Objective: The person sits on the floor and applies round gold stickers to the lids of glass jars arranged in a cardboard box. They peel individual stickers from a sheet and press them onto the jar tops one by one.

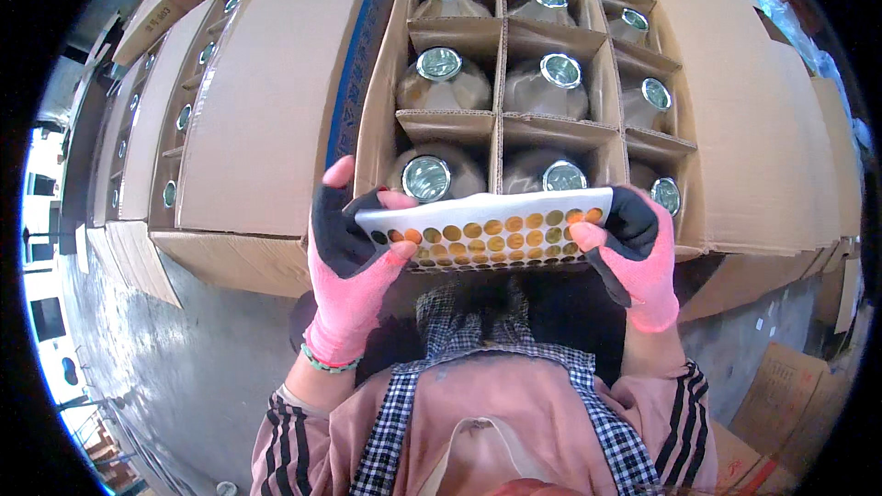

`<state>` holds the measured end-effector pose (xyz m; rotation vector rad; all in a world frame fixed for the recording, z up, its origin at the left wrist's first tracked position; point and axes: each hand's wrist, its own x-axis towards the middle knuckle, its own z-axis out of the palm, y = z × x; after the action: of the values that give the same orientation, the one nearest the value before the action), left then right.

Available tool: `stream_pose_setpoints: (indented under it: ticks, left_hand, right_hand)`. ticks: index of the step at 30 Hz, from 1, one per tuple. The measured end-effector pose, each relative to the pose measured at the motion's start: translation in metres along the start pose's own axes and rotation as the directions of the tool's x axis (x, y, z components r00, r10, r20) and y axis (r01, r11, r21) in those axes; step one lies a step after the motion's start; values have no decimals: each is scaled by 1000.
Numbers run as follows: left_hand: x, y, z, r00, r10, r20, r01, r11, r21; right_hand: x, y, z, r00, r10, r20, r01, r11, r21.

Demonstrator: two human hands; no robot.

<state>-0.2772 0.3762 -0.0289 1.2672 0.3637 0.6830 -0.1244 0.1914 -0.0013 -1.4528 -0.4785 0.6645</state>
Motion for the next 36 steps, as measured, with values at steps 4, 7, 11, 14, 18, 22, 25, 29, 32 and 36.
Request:
stream_pose_setpoints:
  ticks: [4,7,11,14,18,22,25,29,32,36]
  left_hand:
    - [5,3,-5,996,52,72,-68,966,249]
    - [2,3,-8,1000,-11,4,9,977,214]
    - [4,0,-18,991,67,120,-92,972,217]
    - [6,8,-10,984,66,163,-110,955,276]
    - [4,7,-9,993,-35,111,-2,948,319]
    - [9,8,-13,984,25,175,-105,879,464]
    - [9,2,-13,976,105,190,-177,891,418]
    - [16,4,-11,966,120,231,-207,893,401]
    - [21,-1,-15,960,103,260,-180,938,295]
    - [19,0,-14,976,55,212,-99,975,201]
  right_hand:
    - [-4,8,6,943,-331,8,331,943,-15]
    - [3,8,-5,763,-598,247,641,649,-409]
    - [4,3,-1,798,-459,391,603,614,-509]
    - [4,5,3,841,-471,266,538,672,-509]
    - [4,3,4,869,-437,234,487,669,-562]
    - [5,1,4,855,-463,231,512,687,-517]
    - [5,4,3,859,-456,231,507,696,-509]
    - [12,4,4,862,-451,231,504,711,-491]
    - [15,6,0,874,-433,221,486,761,-430]
    - [12,5,-3,921,-280,270,332,928,-171]
